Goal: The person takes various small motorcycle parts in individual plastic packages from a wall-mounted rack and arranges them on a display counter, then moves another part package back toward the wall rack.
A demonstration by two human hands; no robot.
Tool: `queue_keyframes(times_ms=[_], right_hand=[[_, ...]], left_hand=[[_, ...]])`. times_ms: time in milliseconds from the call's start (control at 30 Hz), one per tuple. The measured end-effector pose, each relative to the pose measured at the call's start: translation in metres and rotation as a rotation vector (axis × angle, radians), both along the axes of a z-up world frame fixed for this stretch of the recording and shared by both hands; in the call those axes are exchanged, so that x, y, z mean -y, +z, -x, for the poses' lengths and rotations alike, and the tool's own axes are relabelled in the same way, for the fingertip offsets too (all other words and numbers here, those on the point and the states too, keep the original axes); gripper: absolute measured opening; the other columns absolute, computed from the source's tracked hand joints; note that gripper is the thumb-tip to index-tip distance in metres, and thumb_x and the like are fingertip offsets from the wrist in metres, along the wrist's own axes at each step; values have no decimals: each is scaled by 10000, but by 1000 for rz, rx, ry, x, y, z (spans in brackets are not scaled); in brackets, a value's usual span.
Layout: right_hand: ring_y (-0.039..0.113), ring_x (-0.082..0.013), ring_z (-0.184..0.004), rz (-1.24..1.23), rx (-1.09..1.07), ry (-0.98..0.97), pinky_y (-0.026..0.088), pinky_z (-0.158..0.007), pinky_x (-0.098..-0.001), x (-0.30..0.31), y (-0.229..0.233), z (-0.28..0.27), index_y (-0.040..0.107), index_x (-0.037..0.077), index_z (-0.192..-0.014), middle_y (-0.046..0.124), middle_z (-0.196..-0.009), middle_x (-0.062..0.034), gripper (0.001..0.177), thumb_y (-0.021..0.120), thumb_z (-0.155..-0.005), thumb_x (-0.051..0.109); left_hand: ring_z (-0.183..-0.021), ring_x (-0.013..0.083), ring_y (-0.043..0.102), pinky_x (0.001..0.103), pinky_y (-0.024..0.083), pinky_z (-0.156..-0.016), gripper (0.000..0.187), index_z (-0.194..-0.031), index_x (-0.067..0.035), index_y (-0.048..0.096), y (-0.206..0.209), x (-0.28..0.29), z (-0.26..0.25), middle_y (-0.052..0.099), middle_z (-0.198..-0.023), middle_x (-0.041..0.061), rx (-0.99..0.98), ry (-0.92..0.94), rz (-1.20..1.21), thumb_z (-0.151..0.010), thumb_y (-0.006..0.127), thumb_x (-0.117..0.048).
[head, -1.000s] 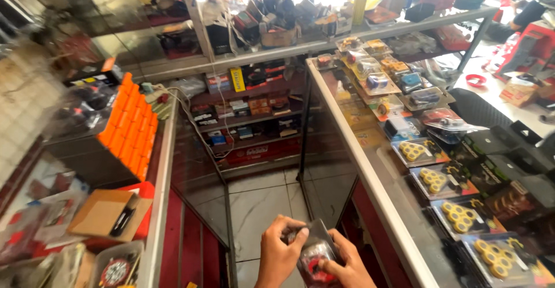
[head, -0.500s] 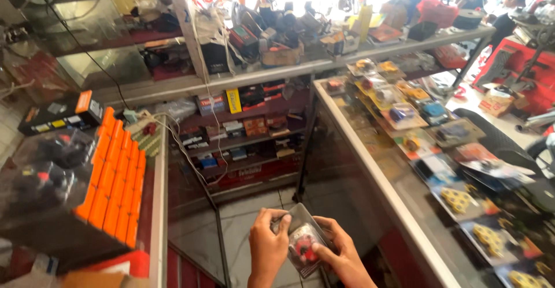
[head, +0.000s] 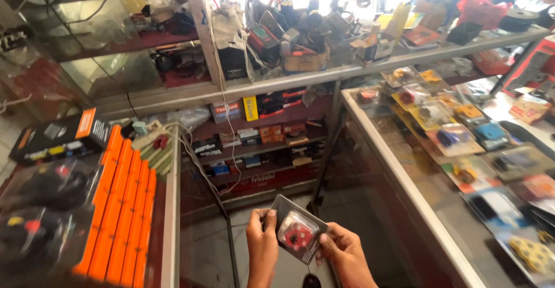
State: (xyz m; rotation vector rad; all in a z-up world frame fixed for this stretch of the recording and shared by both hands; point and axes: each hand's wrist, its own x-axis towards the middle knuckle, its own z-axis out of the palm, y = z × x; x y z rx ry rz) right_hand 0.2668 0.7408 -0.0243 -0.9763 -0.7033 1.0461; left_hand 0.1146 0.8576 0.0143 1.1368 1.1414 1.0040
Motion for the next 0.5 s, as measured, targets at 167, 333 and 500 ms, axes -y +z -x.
queue_keyframes(times_ms=[167,333,500], right_hand=[[648,-147,-672,56,-53,-11,560,-601,-323,-62,-14,-30,693,-59,-1040,727,-804,-93,224,646,-982,152],[612,-146,-620,31,-150,-119,504,-528,-312,-136,-21,-75,703,-24,-1085,687,-783,-67,201,630,-966,121],[609,-151,-644,-19,-302,-234,487,-537,-312,-183,-22,-131,650,14,-1126,686,-850,-63,181,597,-980,108]], left_hand=[[-812,147,599,317,497,-758,221,-956,-12,641,-6,-56,-26,668,-863,67,70,2,24,-999,582,-221],[-824,114,591,287,482,-760,202,-946,-11,625,-3,-129,-73,653,-870,43,168,-54,-16,-999,611,-205],[-806,125,616,325,502,-686,294,-1135,-91,556,-14,-172,-137,668,-957,29,405,-222,-27,-905,656,-244]])
